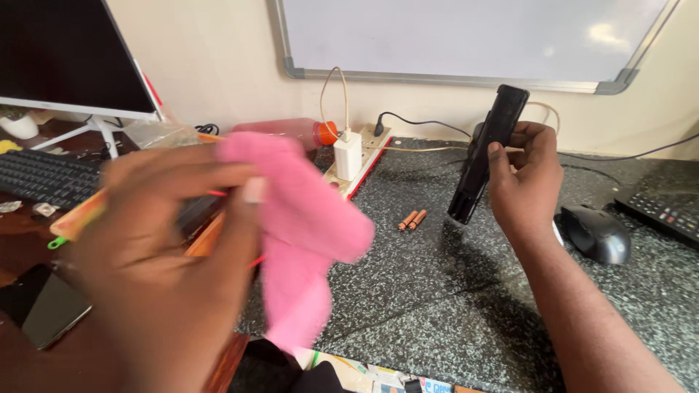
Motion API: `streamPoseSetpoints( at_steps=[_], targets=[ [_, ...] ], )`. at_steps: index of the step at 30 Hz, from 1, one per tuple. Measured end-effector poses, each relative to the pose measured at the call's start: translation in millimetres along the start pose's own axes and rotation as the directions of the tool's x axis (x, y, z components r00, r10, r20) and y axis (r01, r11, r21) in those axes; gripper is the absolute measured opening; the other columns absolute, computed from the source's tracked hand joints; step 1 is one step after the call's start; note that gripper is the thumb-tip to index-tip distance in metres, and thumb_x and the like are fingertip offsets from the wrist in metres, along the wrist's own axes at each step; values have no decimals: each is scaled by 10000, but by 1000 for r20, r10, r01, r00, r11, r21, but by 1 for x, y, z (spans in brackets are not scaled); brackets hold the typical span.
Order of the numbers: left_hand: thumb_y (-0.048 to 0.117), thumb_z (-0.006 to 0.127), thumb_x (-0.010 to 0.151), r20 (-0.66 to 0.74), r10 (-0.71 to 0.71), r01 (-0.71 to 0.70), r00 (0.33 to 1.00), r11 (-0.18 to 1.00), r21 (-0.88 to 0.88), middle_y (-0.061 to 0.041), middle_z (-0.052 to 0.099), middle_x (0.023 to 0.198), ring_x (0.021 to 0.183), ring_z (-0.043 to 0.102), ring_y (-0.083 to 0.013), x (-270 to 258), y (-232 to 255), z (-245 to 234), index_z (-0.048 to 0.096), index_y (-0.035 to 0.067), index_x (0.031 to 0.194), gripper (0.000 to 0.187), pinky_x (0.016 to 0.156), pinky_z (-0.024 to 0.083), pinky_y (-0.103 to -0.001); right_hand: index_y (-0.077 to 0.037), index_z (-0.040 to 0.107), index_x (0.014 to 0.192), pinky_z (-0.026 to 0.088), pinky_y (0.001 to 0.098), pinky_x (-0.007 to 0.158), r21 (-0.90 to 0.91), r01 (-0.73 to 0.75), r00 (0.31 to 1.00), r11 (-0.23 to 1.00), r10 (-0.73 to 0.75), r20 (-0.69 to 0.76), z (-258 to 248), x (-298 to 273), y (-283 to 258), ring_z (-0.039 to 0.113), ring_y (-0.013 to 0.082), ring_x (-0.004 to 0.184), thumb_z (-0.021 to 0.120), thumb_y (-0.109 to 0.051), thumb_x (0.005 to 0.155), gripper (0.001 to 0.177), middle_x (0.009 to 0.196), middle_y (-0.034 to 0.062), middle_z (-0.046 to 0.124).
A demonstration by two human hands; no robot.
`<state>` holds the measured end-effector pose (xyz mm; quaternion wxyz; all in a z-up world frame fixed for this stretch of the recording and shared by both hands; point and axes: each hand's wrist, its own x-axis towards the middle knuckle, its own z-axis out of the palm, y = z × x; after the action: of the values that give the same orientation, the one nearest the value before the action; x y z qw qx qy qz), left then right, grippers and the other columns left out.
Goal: The person organizes a cluttered desk by plugging in a mosquito racket, a speaker, and a power adapter into a power strip. They then remove batteries from a remote control and wipe the remote with a pink cloth.
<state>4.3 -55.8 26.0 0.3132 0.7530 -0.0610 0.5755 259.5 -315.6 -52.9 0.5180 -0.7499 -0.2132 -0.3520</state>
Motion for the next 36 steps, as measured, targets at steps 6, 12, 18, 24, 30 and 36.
streamPoseSetpoints(
  at_steps=[6,12,18,24,30,36],
  targets=[
    [36,727,931,111,273,-180,955,839,-514,-68,666,1292,1215,619,-195,-11,-3,106,661,102,1264,347,1098,485,-337,-22,511,1249,534,249,702,414,-170,984,894,179,17,-8,10,18,643,124,923,624,-45,1051,229,1125,89,665],
    [96,599,993,299,355,-134,886,812,-568,-111,481,1573,1518,445,-269,-35,-5,243,431,118,1560,591,1294,345,-442,-35,578,1176,587,289,778,533,-56,997,844,17,78,-24,21,47,682,184,925,521,-213,1057,221,1055,94,673],
    [187,494,1044,386,172,61,906,851,-522,-168,316,1734,1617,309,-337,-60,-3,312,219,144,1684,698,1333,205,-512,-52,632,1136,532,313,684,349,-561,806,750,591,25,-32,20,43,666,172,846,430,-332,1097,347,1034,82,697],
    [220,447,1097,361,70,73,930,927,-367,-196,226,1744,1633,226,-375,-46,-4,328,170,99,1680,656,1334,153,-530,-48,595,1330,592,340,884,637,-552,807,538,538,244,-15,14,9,679,214,1069,360,-368,1031,497,1205,137,677],
    [201,440,1058,359,-46,150,932,952,-268,-203,141,1738,1602,172,-385,-25,-16,317,134,87,1658,683,1283,130,-547,-102,531,1410,592,381,893,465,-765,637,445,632,442,-3,6,-17,681,230,1093,312,-567,978,671,1238,135,683],
    [185,440,1091,148,-215,251,965,919,-304,-223,229,1727,1618,241,-401,-6,-57,301,204,55,1656,625,1325,212,-503,-3,464,1524,520,451,919,284,-698,648,658,410,642,6,-5,-30,602,355,1128,404,-574,1059,740,1305,274,636]
  ],
)
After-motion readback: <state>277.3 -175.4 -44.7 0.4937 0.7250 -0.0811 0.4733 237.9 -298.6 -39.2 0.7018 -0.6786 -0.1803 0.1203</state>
